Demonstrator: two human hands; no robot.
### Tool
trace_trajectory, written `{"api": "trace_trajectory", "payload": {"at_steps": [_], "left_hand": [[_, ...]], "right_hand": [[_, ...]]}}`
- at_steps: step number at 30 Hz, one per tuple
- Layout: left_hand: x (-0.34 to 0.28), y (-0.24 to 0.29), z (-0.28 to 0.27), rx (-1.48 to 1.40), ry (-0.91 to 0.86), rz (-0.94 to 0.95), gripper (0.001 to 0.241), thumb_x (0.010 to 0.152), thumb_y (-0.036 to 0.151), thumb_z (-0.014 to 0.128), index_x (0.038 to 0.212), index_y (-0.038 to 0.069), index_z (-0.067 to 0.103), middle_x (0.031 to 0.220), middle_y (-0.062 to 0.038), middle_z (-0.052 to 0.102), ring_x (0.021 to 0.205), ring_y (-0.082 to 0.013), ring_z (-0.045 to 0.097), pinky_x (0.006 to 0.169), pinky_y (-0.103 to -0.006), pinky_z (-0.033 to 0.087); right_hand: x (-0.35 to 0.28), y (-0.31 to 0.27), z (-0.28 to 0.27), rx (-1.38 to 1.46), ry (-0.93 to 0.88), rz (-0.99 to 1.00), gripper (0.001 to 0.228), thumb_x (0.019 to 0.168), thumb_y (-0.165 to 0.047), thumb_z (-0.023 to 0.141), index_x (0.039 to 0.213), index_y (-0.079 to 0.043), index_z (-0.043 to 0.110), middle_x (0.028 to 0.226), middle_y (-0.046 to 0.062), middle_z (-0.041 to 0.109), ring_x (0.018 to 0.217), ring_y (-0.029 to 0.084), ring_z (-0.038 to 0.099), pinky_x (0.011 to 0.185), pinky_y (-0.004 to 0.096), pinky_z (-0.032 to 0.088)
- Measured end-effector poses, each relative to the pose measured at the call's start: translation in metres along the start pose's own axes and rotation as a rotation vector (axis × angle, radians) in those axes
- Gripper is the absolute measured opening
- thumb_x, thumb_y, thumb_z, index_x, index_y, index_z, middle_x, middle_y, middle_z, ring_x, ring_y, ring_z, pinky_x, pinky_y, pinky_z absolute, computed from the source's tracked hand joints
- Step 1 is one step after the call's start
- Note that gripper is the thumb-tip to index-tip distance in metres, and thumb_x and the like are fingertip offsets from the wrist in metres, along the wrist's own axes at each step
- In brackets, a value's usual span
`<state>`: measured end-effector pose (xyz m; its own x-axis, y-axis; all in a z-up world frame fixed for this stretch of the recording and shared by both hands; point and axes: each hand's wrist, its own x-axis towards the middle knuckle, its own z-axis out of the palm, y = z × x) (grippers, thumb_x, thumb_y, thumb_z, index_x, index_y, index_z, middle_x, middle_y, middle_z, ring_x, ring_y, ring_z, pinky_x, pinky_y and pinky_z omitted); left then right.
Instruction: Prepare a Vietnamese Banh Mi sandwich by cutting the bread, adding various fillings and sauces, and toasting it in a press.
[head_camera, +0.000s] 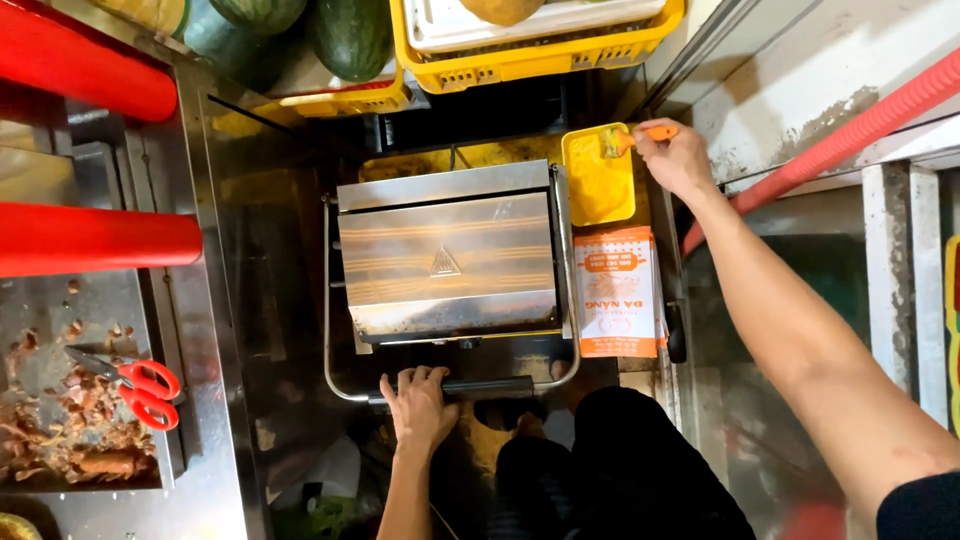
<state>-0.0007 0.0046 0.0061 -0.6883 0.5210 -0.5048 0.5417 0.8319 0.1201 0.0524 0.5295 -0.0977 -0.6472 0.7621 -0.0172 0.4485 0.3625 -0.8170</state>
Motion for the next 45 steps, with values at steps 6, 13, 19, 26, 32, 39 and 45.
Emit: {"api": "trace_trajectory", "payload": {"at_steps": [6, 13, 19, 26, 32, 39, 45], "left_hand": [[0.002, 0.002, -0.003, 0.009, -0.019, -0.011, 0.056, 0.065, 0.028, 0.085, 0.119, 0.022, 0.071, 0.117, -0.001, 0.067, 0.123, -0.0282, 0.053, 0.117, -0.0631, 0.021], [0.000, 0.003, -0.005, 0.007, -0.011, -0.011, 0.055, 0.067, 0.032, 0.085, 0.118, 0.022, 0.071, 0.114, -0.001, 0.068, 0.122, -0.0280, 0.053, 0.117, -0.0628, 0.022], [0.002, -0.009, -0.003, 0.016, -0.016, 0.047, 0.056, 0.068, 0.034, 0.086, 0.121, 0.021, 0.069, 0.115, -0.002, 0.068, 0.120, -0.0281, 0.055, 0.115, -0.0610, 0.025], [0.017, -0.051, 0.023, 0.002, -0.107, 0.228, 0.057, 0.074, 0.034, 0.084, 0.125, 0.018, 0.064, 0.116, -0.006, 0.068, 0.115, -0.0282, 0.059, 0.107, -0.0489, 0.040], [0.003, -0.094, 0.008, 0.076, -0.077, 0.243, 0.045, 0.080, 0.036, 0.082, 0.115, 0.013, 0.065, 0.114, -0.008, 0.069, 0.114, -0.0296, 0.061, 0.097, -0.0465, 0.048], [0.004, -0.093, 0.016, 0.024, -0.005, 0.251, 0.043, 0.077, 0.035, 0.084, 0.109, 0.013, 0.067, 0.110, -0.010, 0.070, 0.112, -0.0306, 0.061, 0.095, -0.0488, 0.048], [0.003, -0.080, 0.008, -0.001, 0.078, 0.206, 0.039, 0.071, 0.029, 0.085, 0.104, 0.014, 0.069, 0.100, -0.005, 0.071, 0.104, -0.0287, 0.064, 0.090, -0.0470, 0.050]], "right_hand": [[0.009, 0.005, 0.001, -0.124, -0.057, 0.002, 0.019, 0.098, -0.026, 0.076, 0.107, -0.009, 0.078, 0.087, 0.010, 0.075, 0.076, 0.020, 0.070, 0.072, 0.033, 0.055], [0.002, -0.010, -0.006, 0.036, -0.016, 0.012, 0.017, 0.100, -0.021, 0.073, 0.110, -0.007, 0.076, 0.090, 0.006, 0.075, 0.079, 0.015, 0.070, 0.072, 0.030, 0.056], [-0.027, -0.017, -0.021, 1.064, 0.080, 0.483, 0.015, 0.100, -0.025, 0.075, 0.099, -0.012, 0.068, 0.079, -0.001, 0.068, 0.065, 0.007, 0.059, 0.060, 0.022, 0.044], [-0.103, -0.064, -0.013, 1.408, 0.064, 0.812, 0.036, 0.097, -0.042, 0.079, 0.083, -0.019, 0.057, 0.069, -0.008, 0.059, 0.055, 0.002, 0.049, 0.052, 0.020, 0.036], [-0.174, -0.114, -0.021, 1.368, 0.121, 0.708, 0.028, 0.099, -0.039, 0.072, 0.086, -0.016, 0.061, 0.077, -0.003, 0.068, 0.062, 0.006, 0.057, 0.058, 0.023, 0.041], [-0.163, -0.041, -0.013, 1.211, 0.294, 0.609, 0.019, 0.101, -0.033, 0.074, 0.097, -0.016, 0.069, 0.080, -0.004, 0.069, 0.065, 0.006, 0.059, 0.062, 0.023, 0.044], [-0.105, 0.005, 0.006, 0.922, 0.322, 0.561, 0.012, 0.099, -0.027, 0.076, 0.102, -0.017, 0.072, 0.089, -0.003, 0.075, 0.072, 0.003, 0.067, 0.061, 0.019, 0.043]]}}
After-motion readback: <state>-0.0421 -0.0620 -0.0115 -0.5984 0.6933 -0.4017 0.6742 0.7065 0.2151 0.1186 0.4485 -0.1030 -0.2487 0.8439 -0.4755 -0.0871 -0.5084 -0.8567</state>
